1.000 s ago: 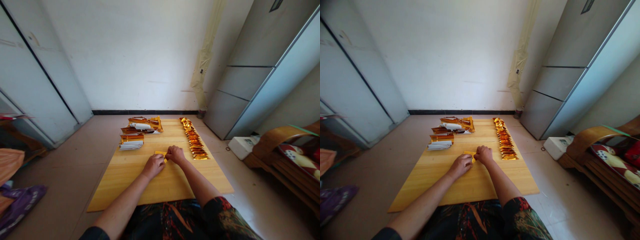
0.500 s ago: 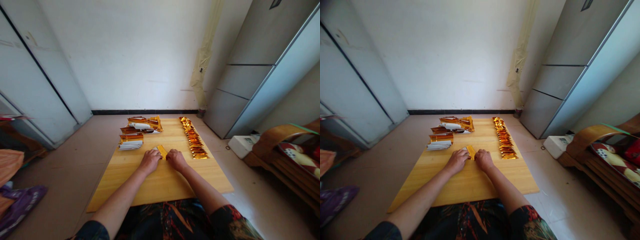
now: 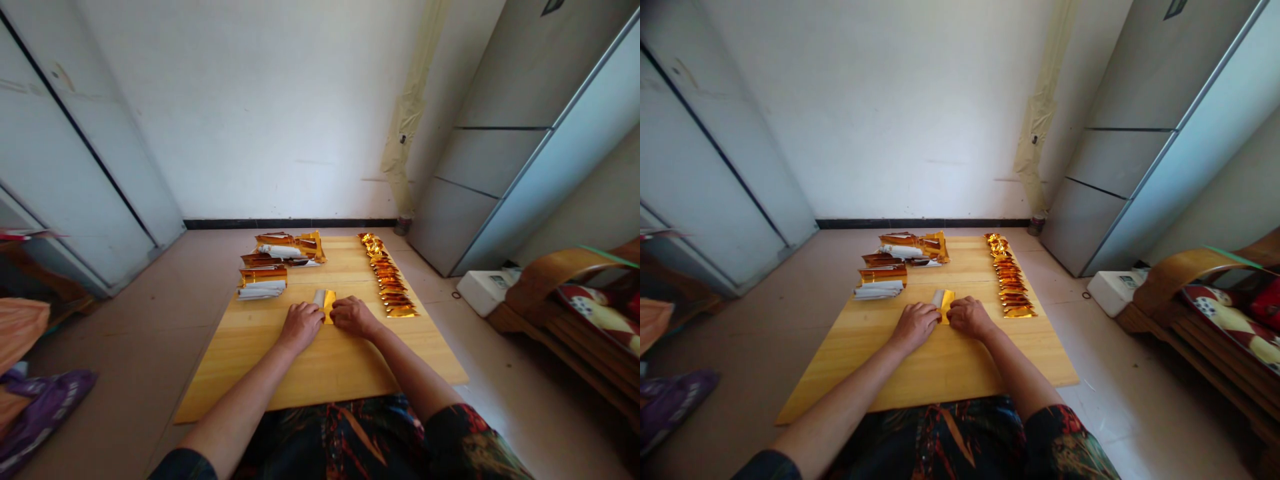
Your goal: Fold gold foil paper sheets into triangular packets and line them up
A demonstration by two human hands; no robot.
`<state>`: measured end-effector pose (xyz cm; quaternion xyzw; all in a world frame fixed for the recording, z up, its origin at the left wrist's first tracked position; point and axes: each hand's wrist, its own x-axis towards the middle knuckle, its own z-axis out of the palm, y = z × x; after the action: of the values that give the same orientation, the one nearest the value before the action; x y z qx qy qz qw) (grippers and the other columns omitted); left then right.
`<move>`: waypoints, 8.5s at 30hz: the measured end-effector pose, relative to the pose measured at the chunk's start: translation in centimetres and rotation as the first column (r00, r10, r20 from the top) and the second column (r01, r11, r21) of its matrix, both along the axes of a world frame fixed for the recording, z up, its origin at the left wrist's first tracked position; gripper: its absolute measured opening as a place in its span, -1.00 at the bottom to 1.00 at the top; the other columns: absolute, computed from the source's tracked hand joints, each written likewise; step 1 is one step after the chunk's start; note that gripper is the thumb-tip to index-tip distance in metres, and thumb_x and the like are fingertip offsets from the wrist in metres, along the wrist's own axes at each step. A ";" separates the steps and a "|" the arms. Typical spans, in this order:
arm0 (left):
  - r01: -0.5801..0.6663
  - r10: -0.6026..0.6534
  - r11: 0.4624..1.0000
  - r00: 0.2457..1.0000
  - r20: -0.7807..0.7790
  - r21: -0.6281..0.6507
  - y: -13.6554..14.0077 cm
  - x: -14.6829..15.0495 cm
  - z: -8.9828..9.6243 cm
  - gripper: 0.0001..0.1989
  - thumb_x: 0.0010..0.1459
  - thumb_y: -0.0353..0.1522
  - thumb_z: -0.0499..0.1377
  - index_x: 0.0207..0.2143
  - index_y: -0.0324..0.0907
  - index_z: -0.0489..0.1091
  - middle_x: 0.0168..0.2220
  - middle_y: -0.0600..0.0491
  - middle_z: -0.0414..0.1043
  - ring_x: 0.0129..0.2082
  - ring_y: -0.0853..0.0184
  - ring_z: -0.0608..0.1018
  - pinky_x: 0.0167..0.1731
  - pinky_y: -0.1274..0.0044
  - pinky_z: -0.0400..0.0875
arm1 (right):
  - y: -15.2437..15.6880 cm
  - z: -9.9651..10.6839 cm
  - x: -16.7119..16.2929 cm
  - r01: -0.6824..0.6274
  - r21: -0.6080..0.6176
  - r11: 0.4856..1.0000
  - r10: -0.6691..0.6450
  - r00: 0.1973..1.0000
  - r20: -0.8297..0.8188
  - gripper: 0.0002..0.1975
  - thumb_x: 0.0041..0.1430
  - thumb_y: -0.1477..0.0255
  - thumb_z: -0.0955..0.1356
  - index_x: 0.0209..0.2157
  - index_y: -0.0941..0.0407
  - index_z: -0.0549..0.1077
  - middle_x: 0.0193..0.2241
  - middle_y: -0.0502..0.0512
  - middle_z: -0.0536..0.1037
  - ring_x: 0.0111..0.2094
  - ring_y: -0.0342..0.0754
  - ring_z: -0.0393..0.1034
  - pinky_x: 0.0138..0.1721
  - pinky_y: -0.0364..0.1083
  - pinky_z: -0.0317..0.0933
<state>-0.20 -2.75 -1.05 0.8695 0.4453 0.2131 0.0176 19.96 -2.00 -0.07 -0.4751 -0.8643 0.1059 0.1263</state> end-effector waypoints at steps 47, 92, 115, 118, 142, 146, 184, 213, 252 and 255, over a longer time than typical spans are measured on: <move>0.273 -0.275 0.961 0.960 -0.050 -0.044 0.8 -4.1 -1.5 -0.64 0.22 -0.43 -0.01 0.05 -0.08 0.32 0.09 0.03 0.36 0.03 0.26 0.39 0.02 0.37 0.30 | -0.6 -0.4 -1.1 -0.150 0.121 0.981 0.145 0.988 0.052 -0.83 0.16 0.33 0.33 -0.22 -0.07 0.53 -0.24 0.03 0.49 -0.20 -0.06 0.31 -0.18 -0.10 0.05; 0.217 -0.217 0.973 0.976 0.008 -0.083 0.3 -4.4 -1.2 -0.52 0.03 -0.57 0.02 -0.04 -0.01 0.41 0.01 0.07 0.43 0.00 0.26 0.42 -0.01 0.34 0.30 | 1.2 2.5 -6.6 0.443 -0.195 0.875 -0.384 0.881 0.276 -0.79 0.05 0.33 0.29 -0.28 0.04 0.49 -0.23 0.12 0.57 -0.17 0.04 0.43 -0.21 -0.02 0.11; 0.288 -0.284 0.958 0.949 0.136 -0.012 -0.6 -3.8 -0.7 -0.64 0.06 -0.57 0.02 -0.15 -0.13 0.44 -0.22 0.00 0.47 -0.15 0.29 0.45 -0.10 0.41 0.35 | 1.4 3.0 -6.6 0.425 -0.231 0.875 -0.352 0.887 0.297 -0.78 -0.04 0.34 0.34 -0.30 0.04 0.50 -0.21 0.13 0.57 -0.15 0.06 0.42 -0.20 0.00 0.13; 0.293 -0.294 0.956 0.954 0.051 0.027 -1.1 -3.8 -0.8 -0.62 0.08 -0.55 0.01 -0.12 -0.07 0.44 -0.20 0.00 0.46 -0.14 0.28 0.45 -0.11 0.39 0.36 | 1.6 2.9 -6.6 0.428 -0.242 0.871 -0.353 0.886 0.300 -0.78 -0.06 0.35 0.35 -0.30 0.03 0.50 -0.22 0.12 0.57 -0.16 0.06 0.42 -0.21 -0.01 0.13; 0.171 -0.172 0.985 0.985 0.029 0.024 -1.1 -3.0 -0.5 -0.88 0.11 -0.44 0.10 -0.41 -0.15 0.44 -0.34 0.02 0.46 -0.26 0.29 0.45 -0.23 0.44 0.32 | -0.7 -0.1 -1.0 -0.198 0.044 0.979 0.199 0.979 -0.037 -0.81 0.12 0.30 0.36 -0.22 0.00 0.52 -0.12 0.06 0.47 -0.15 -0.09 0.36 -0.15 -0.15 0.12; 0.231 -0.230 0.973 0.969 0.085 0.006 -0.7 -3.0 -0.6 -0.87 0.06 -0.50 0.10 -0.42 -0.16 0.42 -0.24 0.01 0.48 -0.20 0.29 0.46 -0.15 0.44 0.35 | -0.5 -0.3 -1.6 -0.175 0.069 0.982 0.177 0.984 -0.017 -0.82 0.14 0.29 0.36 -0.22 -0.02 0.53 -0.14 0.07 0.47 -0.16 -0.08 0.36 -0.17 -0.14 0.10; 0.231 -0.231 0.973 0.957 0.177 0.021 0.2 -3.6 -2.2 -0.77 -0.01 -0.57 0.11 -0.39 -0.12 0.48 -0.19 0.07 0.56 -0.18 0.31 0.56 -0.15 0.43 0.43 | -1.1 -1.1 -3.4 0.008 0.094 0.996 0.001 0.995 -0.099 -0.82 0.21 0.41 0.29 -0.36 0.12 0.53 -0.39 0.04 0.49 -0.34 -0.17 0.34 -0.32 -0.23 0.10; 0.225 -0.218 0.973 0.967 0.135 -0.043 -0.5 -3.7 -1.5 -0.64 -0.06 -0.55 0.07 -0.18 -0.12 0.38 -0.17 0.03 0.50 -0.14 0.28 0.51 -0.07 0.43 0.39 | -0.6 1.3 -5.5 0.263 -0.078 0.962 -0.245 0.951 0.187 -0.74 0.22 0.28 0.24 -0.32 0.13 0.49 -0.30 0.14 0.54 -0.29 -0.08 0.42 -0.38 -0.19 0.10; 0.246 -0.248 0.961 0.969 0.001 0.128 -0.6 -3.0 -1.8 -0.67 0.08 -0.54 0.02 -0.15 -0.17 0.45 -0.17 -0.03 0.51 -0.16 0.30 0.52 -0.10 0.41 0.45 | -0.1 0.4 -6.1 0.305 -0.038 0.952 -0.288 0.928 0.236 -0.77 0.18 0.38 0.23 -0.30 0.15 0.49 -0.27 0.20 0.53 -0.28 -0.03 0.44 -0.35 -0.16 0.17; 0.239 -0.240 0.961 0.971 -0.012 0.141 -0.7 -2.8 -1.7 -0.72 0.12 -0.52 0.02 -0.18 -0.16 0.46 -0.20 -0.03 0.51 -0.18 0.30 0.52 -0.11 0.41 0.45 | 0.0 0.3 -5.9 0.329 -0.045 0.943 -0.314 0.928 0.200 -0.80 0.17 0.39 0.25 -0.31 0.13 0.48 -0.28 0.16 0.53 -0.30 -0.07 0.42 -0.37 -0.18 0.14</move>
<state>-2.98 -3.47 -2.71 0.9154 0.3204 0.2429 -0.0172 14.03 -2.04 0.20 -0.6229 -0.7780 0.0714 0.0404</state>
